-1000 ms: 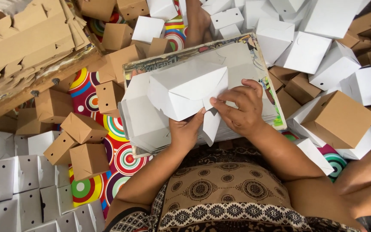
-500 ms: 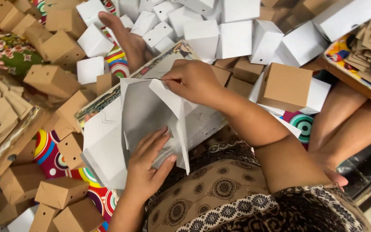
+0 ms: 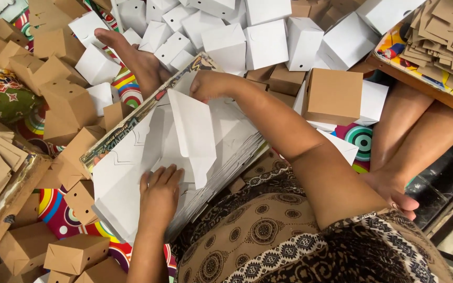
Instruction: Assembling small white cardboard boxes from flat templates by folding them.
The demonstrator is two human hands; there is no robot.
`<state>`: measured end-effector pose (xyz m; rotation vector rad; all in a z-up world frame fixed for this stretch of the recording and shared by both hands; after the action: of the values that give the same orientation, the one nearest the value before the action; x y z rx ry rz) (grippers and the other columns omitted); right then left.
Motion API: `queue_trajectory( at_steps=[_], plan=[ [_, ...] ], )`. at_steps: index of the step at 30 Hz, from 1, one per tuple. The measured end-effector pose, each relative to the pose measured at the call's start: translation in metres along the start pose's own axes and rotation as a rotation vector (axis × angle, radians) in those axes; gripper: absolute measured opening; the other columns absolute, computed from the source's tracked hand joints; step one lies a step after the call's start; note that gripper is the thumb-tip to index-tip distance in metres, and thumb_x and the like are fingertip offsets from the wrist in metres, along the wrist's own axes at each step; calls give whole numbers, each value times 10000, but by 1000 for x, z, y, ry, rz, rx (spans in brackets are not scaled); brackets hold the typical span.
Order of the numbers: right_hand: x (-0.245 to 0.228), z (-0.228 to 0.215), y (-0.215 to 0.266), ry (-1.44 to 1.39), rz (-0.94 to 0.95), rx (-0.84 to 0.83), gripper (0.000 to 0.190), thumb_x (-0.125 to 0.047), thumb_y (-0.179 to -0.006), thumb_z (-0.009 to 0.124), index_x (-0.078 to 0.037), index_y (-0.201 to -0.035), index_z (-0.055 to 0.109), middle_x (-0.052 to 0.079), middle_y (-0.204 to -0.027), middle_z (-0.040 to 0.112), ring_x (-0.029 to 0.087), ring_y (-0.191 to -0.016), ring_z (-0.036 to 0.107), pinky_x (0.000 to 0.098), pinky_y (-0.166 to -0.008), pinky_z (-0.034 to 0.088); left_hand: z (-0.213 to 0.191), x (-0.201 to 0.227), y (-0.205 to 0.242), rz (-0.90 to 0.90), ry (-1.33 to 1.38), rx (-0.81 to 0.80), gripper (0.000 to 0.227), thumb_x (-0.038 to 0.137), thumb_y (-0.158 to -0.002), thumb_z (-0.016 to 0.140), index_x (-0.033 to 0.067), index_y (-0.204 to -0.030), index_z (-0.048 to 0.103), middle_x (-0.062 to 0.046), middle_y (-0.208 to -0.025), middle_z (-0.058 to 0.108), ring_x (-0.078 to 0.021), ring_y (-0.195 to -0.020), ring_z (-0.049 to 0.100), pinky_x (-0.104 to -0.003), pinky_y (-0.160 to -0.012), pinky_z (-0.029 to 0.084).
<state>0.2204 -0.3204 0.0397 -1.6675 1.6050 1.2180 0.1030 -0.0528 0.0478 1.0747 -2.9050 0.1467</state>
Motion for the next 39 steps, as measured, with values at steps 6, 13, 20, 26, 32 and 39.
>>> queue_trajectory(
  at_steps=[6, 13, 20, 26, 32, 39],
  plan=[
    [18, -3, 7, -162, -51, 132, 192, -125, -889, 627, -36, -878, 797, 0, -719, 683, 95, -641, 591, 226, -654, 511, -25, 3, -5, -7, 2, 190, 213, 192, -876, 672, 194, -1060, 779, 92, -1130, 765, -139, -1100, 669, -337, -974, 443],
    [-40, -46, 118, -227, -441, 760, 172, -14, -1024, 598, 25, -1151, 708, 52, -1011, 631, 84, -730, 495, 204, -653, 428, -60, 17, -10, -77, 14, 190, 153, 187, -880, 718, 191, -1013, 793, 64, -964, 792, -171, -835, 685, -331, -824, 450],
    [-68, -34, 197, -176, -618, 495, 148, 88, -1035, 644, 79, -1180, 674, 188, -1157, 641, 155, -816, 584, 212, -739, 494, -92, 36, -39, -65, 81, 91, 168, 144, -885, 669, 186, -1010, 773, -26, -693, 734, -264, -586, 659, -378, -754, 490],
    [-68, -4, 201, 85, -549, 423, 134, -2, -903, 799, -45, -1030, 804, 166, -1037, 731, 334, -948, 691, 450, -891, 521, -84, 42, -63, -6, 203, -83, 210, 151, -993, 575, 182, -994, 783, -52, -675, 719, -287, -663, 713, -431, -723, 511],
    [-80, 13, 187, 230, -612, 491, 281, -12, -911, 809, -1, -1184, 747, 199, -1105, 696, 415, -971, 695, 509, -855, 538, -77, 50, -72, 11, 418, -355, 310, 132, -984, 551, 170, -1240, 723, -138, -848, 771, -387, -821, 740, -483, -785, 539],
    [-74, 10, 178, 226, -703, 507, 156, -176, -944, 788, -118, -1088, 770, 105, -1101, 668, 350, -977, 670, 469, -863, 546, -51, 27, -71, -177, 634, -542, 269, 192, -997, 552, 96, -1150, 751, -203, -895, 769, -360, -888, 739, -447, -814, 558]
  ],
)
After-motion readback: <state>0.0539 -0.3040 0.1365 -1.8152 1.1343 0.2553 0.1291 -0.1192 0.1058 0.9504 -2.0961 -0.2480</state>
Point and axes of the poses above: each hand's wrist, its own y-axis away from the middle knuckle, its own z-axis out of the palm, x = y × z, the point moved 8 cm from there along -y, towards the middle knuckle
